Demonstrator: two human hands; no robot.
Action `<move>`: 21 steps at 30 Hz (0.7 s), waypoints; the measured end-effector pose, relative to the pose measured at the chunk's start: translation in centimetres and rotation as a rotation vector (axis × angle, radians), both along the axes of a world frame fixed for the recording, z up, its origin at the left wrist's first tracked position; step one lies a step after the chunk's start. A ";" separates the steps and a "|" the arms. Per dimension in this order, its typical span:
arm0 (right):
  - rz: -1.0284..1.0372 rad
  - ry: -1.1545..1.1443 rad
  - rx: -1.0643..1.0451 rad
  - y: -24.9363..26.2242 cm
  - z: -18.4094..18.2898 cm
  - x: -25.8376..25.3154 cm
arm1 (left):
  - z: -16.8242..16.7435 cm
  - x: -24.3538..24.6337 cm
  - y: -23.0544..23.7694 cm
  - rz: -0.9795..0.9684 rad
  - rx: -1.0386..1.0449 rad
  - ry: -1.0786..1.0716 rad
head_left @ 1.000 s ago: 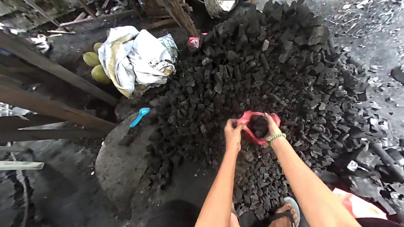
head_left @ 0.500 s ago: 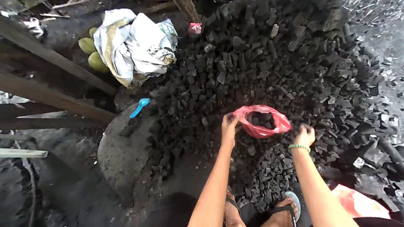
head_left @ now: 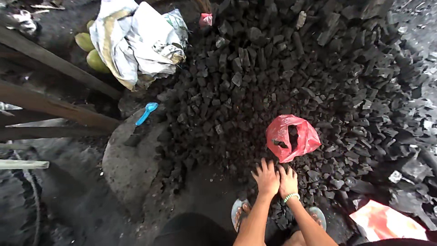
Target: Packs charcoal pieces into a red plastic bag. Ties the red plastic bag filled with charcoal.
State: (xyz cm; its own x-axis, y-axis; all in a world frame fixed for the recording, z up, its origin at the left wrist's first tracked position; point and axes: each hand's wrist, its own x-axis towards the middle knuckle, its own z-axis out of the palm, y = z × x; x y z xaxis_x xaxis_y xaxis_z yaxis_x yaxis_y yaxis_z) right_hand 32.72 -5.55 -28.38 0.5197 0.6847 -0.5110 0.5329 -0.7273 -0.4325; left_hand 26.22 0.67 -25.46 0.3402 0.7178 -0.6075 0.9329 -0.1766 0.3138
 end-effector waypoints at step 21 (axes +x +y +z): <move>-0.866 0.222 0.000 -4.0 0.1 1.4 | -0.8 -0.6 -4.7 0.917 -0.336 -0.292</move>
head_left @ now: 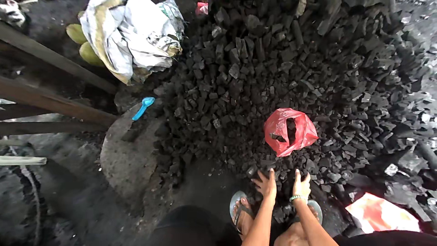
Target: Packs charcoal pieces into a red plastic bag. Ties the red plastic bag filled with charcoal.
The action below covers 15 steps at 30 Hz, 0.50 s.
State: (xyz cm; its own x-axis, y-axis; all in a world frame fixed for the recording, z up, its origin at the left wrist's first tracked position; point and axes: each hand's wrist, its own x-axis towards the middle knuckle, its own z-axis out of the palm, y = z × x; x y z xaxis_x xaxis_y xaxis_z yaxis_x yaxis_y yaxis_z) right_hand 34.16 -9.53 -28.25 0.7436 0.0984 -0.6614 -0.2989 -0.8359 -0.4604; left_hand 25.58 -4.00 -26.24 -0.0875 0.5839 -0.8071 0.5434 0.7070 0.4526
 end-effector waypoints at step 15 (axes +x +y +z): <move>-0.289 0.157 0.783 -0.8 2.6 0.2 | 6.2 1.9 -0.2 0.053 -0.103 -0.503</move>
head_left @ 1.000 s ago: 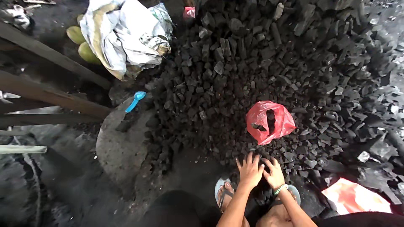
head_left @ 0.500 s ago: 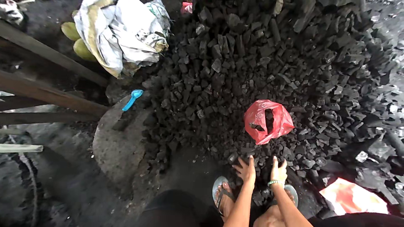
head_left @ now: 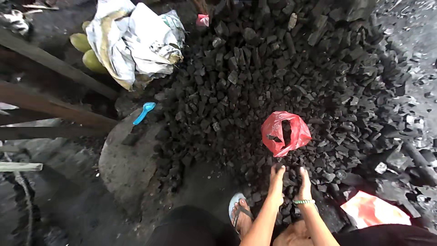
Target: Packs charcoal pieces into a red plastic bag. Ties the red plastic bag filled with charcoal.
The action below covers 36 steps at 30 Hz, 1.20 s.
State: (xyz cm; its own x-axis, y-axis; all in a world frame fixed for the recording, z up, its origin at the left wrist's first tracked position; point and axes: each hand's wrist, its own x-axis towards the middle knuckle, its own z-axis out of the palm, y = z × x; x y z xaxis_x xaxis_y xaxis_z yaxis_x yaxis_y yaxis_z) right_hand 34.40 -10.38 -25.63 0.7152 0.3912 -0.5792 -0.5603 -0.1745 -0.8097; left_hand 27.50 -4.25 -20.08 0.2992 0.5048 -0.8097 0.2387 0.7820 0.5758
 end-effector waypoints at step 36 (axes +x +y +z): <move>1.491 -1.283 -0.592 9.3 14.9 13.0 | 12.9 1.0 15.1 -1.004 1.078 0.743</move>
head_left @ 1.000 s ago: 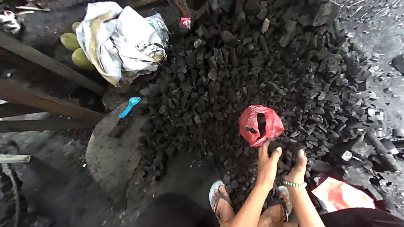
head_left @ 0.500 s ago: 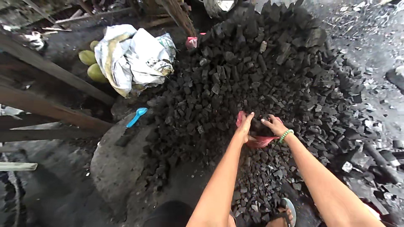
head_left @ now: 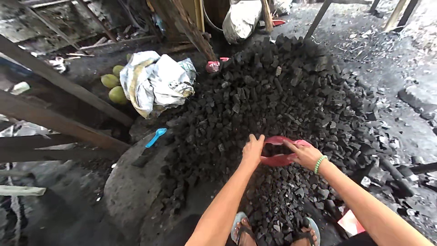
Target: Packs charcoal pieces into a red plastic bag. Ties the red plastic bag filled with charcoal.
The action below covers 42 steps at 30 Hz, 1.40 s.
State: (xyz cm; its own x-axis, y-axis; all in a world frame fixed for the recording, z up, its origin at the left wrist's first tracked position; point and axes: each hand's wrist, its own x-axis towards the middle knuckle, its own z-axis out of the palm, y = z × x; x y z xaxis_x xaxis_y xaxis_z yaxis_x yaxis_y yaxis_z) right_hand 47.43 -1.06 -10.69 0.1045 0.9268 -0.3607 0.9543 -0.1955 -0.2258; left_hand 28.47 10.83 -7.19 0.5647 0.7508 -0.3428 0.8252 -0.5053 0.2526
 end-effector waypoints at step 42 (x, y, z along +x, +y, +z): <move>-0.241 0.289 0.820 -7.4 13.7 -7.3 | 9.5 -9.4 -7.9 -0.115 -0.965 -0.754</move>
